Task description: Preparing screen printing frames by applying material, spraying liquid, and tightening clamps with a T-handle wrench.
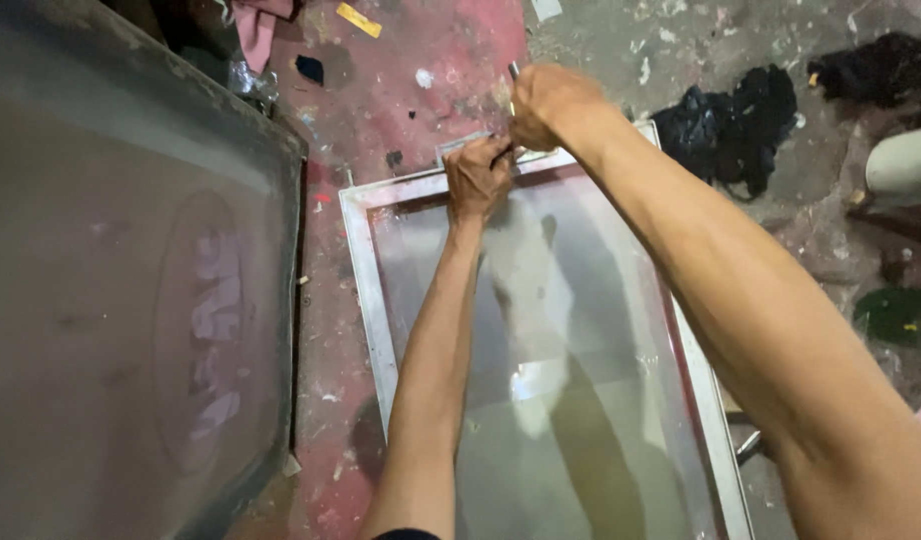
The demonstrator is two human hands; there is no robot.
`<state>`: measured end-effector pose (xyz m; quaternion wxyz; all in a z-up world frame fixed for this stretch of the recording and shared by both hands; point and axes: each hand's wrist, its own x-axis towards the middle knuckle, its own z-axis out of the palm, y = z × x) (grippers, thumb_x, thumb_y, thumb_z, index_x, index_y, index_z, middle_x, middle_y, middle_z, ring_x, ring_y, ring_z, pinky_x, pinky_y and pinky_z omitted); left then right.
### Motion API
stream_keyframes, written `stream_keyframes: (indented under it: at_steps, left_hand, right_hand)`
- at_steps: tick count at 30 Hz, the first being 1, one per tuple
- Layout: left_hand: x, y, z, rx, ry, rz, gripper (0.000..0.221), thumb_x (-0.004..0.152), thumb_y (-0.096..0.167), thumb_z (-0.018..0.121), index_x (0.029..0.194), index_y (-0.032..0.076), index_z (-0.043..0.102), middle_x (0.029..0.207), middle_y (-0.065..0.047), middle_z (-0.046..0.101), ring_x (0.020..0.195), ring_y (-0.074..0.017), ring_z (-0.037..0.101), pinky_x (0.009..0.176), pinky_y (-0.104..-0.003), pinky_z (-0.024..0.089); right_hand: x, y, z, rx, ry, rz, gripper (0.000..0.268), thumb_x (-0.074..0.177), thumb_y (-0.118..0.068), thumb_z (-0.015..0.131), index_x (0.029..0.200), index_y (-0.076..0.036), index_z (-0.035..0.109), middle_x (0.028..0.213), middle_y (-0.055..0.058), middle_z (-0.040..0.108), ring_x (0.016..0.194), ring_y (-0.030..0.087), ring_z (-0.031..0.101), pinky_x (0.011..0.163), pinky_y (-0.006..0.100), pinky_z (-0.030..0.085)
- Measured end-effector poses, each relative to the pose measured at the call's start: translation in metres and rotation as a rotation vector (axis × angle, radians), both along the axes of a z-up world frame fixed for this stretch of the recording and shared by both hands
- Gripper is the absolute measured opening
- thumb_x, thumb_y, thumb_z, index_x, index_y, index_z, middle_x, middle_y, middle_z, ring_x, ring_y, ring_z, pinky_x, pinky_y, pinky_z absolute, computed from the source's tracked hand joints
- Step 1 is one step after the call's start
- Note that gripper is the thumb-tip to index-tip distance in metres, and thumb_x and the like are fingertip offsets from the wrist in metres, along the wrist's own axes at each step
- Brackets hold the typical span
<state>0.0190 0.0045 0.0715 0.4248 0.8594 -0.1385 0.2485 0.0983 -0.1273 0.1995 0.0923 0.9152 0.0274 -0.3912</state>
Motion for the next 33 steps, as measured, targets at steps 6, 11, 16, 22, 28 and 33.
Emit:
stream_keyframes:
  at_steps: [6, 11, 16, 22, 28, 33]
  left_hand:
    - [0.003, -0.003, -0.008, -0.003, -0.041, 0.007, 0.053, 0.097, 0.063, 0.05, 0.074, 0.02, 0.069, 0.057, 0.006, 0.039, 0.051, -0.0109, 0.034, 0.048, -0.034, 0.025]
    - [-0.004, -0.001, 0.005, -0.121, 0.008, -0.038, 0.023, 0.087, 0.025, 0.071, 0.069, 0.011, 0.065, 0.06, -0.002, 0.061, 0.053, -0.0141, 0.048, 0.05, -0.038, 0.034]
    - [-0.004, -0.002, 0.009, -0.09, 0.014, -0.047, 0.027, 0.088, 0.023, 0.074, 0.069, 0.008, 0.062, 0.057, -0.005, 0.053, 0.051, -0.0163, 0.042, 0.049, -0.039, 0.032]
    - [-0.008, 0.0, 0.025, -0.165, 0.102, -0.047, 0.02, 0.085, 0.015, 0.06, 0.066, 0.009, 0.062, 0.054, -0.005, 0.044, 0.053, -0.0163, 0.034, 0.052, -0.04, 0.028]
    - [-0.008, -0.001, 0.014, -0.227, 0.116, -0.036, 0.031, 0.083, 0.008, 0.063, 0.061, 0.008, 0.041, 0.052, -0.002, 0.041, 0.054, -0.0135, 0.033, 0.05, -0.041, 0.026]
    - [-0.009, -0.001, -0.019, -0.113, 0.009, -0.008, 0.04, 0.094, 0.034, 0.051, 0.061, 0.017, 0.037, 0.051, 0.003, 0.037, 0.05, -0.0207, 0.038, 0.064, -0.042, 0.036]
  right_hand:
    - [0.002, -0.002, 0.029, 0.089, -0.12, 0.454, 0.024, 0.104, -0.011, 0.036, 0.091, -0.009, 0.056, 0.06, 0.0, 0.039, 0.044, 0.014, 0.033, 0.032, 0.029, 0.029]
    - [-0.02, 0.006, 0.042, -0.174, -0.647, 1.257, 0.038, 0.11, -0.022, 0.036, 0.072, -0.025, 0.032, 0.05, -0.009, 0.018, 0.047, 0.014, 0.021, 0.083, 0.033, 0.036]
    - [-0.049, -0.001, 0.052, 0.107, -0.845, 0.926, 0.026, 0.104, -0.023, 0.047, 0.123, -0.014, 0.064, 0.11, 0.007, 0.066, 0.098, 0.02, 0.061, 0.09, 0.042, 0.042]
    - [-0.085, 0.017, 0.068, 0.458, -0.746, -0.089, 0.054, 0.092, -0.058, 0.058, 0.074, -0.01, 0.044, 0.063, 0.009, 0.052, 0.053, 0.032, 0.051, 0.045, 0.048, 0.038]
    - [-0.061, 0.046, 0.046, 0.422, -0.563, -0.441, 0.063, 0.089, -0.064, 0.07, 0.061, -0.021, 0.034, 0.059, -0.008, 0.038, 0.058, 0.015, 0.037, 0.055, 0.037, 0.036]
    - [-0.054, 0.068, 0.031, 0.458, -0.647, -0.603, 0.051, 0.082, -0.053, 0.069, 0.058, -0.022, 0.037, 0.059, -0.008, 0.043, 0.061, 0.016, 0.041, 0.062, 0.039, 0.039]
